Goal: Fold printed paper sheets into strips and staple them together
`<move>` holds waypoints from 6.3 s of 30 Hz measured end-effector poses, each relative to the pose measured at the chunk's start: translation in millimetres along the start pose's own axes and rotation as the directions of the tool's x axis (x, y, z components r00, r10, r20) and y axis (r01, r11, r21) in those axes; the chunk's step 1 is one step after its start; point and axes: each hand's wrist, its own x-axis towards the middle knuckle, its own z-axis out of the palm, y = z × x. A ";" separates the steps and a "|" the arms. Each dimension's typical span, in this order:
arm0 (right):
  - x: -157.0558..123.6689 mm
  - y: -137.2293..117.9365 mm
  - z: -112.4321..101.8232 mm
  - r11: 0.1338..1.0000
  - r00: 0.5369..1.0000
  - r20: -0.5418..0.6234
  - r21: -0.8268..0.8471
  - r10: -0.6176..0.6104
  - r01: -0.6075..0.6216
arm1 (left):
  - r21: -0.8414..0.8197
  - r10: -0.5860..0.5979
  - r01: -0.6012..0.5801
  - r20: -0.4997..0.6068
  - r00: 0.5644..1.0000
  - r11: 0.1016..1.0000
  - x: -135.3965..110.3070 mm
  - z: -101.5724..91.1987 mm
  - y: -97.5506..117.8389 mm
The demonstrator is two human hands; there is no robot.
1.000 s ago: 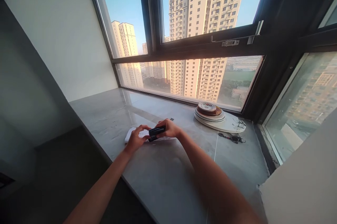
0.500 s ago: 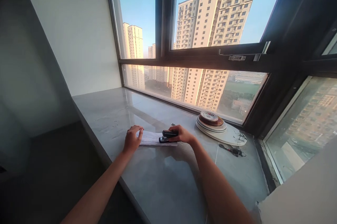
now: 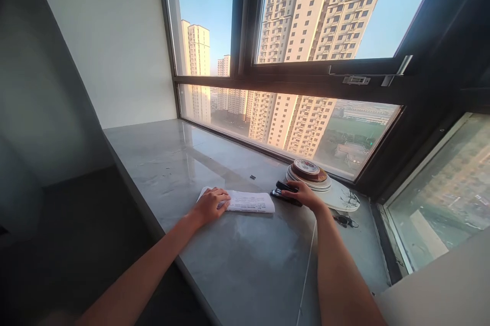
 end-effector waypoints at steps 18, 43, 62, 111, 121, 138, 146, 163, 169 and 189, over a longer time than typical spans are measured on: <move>83.8 -116.0 180.1 0.868 0.868 0.470 -0.485 0.158 0.105 | -0.220 -0.624 0.584 -0.296 0.723 0.781 -31.6 -48.0 -131.3; 29.7 -65.9 69.3 0.866 0.956 -0.292 -0.485 -0.031 -0.120 | -0.037 -0.129 0.129 -0.007 0.992 0.991 30.3 -23.4 -29.6; 23.0 -17.9 93.1 0.954 0.911 -0.410 -0.288 -0.052 -0.076 | -0.385 0.289 -0.015 0.665 0.689 0.923 123.3 -17.1 -74.8; 31.4 -62.0 86.5 0.858 0.873 0.469 0.495 -0.132 -0.136 | -0.794 0.567 0.062 0.483 0.667 0.604 114.6 20.5 -69.0; 32.8 -46.9 74.4 0.874 0.818 0.532 0.479 -0.218 -0.078 | -0.708 0.582 0.114 0.652 0.486 0.697 120.1 -19.0 -77.8; 32.2 -33.4 91.0 0.841 0.847 0.417 0.538 -0.330 0.063 | -0.685 0.499 0.149 0.645 0.579 0.713 119.8 3.5 -47.4; 32.3 -31.9 91.5 0.836 0.848 0.409 0.544 -0.337 0.070 | -0.631 0.588 -0.118 0.617 0.523 0.767 111.8 -9.6 -39.0; 33.7 -35.0 90.6 0.839 0.837 0.416 0.536 -0.356 0.091 | -0.160 0.087 0.082 0.824 0.560 0.984 88.3 -26.9 -14.1; 34.2 -33.4 91.5 0.829 0.837 0.405 0.551 -0.367 0.097 | 0.032 -0.022 -0.010 0.839 0.544 0.999 83.4 -37.4 1.5; 33.0 -32.0 91.5 0.834 0.841 0.385 0.536 -0.379 0.131 | -0.203 0.072 0.177 0.828 0.556 0.963 63.8 -64.4 -17.3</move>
